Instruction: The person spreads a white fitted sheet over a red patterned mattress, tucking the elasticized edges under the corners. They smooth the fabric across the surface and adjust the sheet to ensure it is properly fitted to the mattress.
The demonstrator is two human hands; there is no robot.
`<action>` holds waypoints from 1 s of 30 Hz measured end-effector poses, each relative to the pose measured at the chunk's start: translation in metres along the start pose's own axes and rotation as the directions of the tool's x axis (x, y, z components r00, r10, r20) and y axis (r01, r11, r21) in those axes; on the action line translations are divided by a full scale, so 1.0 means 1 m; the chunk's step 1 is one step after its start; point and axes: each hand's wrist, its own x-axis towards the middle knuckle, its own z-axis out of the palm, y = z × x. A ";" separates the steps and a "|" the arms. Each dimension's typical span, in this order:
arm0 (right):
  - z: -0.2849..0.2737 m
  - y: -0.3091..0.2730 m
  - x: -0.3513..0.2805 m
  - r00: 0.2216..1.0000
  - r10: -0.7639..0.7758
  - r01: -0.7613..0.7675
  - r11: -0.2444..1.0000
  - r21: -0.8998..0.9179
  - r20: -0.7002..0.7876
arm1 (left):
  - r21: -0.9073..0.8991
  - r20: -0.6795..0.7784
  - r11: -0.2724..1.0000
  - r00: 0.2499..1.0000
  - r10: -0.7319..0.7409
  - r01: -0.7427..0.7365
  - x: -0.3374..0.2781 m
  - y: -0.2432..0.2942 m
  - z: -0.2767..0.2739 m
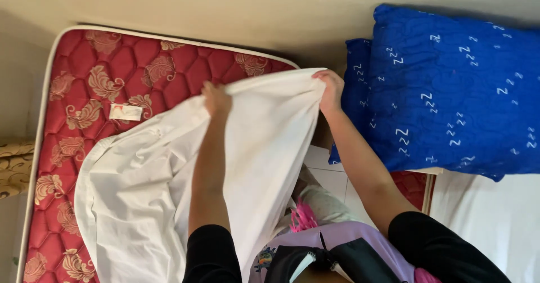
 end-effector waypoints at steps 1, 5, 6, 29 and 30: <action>-0.001 0.001 0.000 1.000 0.013 -0.013 1.000 -0.003 -0.005 | 0.005 0.010 1.000 1.000 -0.010 0.009 0.015 0.005 -0.019; 0.005 0.016 0.007 0.939 -0.132 0.343 0.381 -0.858 0.317 | 0.063 -0.120 0.998 0.993 0.016 -0.008 0.059 0.042 -0.080; 0.011 0.025 0.013 0.947 -0.100 0.322 0.270 -0.907 0.307 | 0.009 -0.169 1.000 0.985 0.029 -0.028 0.071 0.056 -0.096; -0.173 0.266 0.153 0.965 0.181 -0.259 0.764 -0.591 -0.190 | 0.334 -0.066 0.839 0.878 0.474 -0.428 0.143 0.018 0.080; -0.178 0.269 0.156 0.971 0.185 -0.241 0.731 -0.638 -0.155 | 0.335 -0.063 0.835 0.874 0.481 -0.436 0.144 0.020 0.076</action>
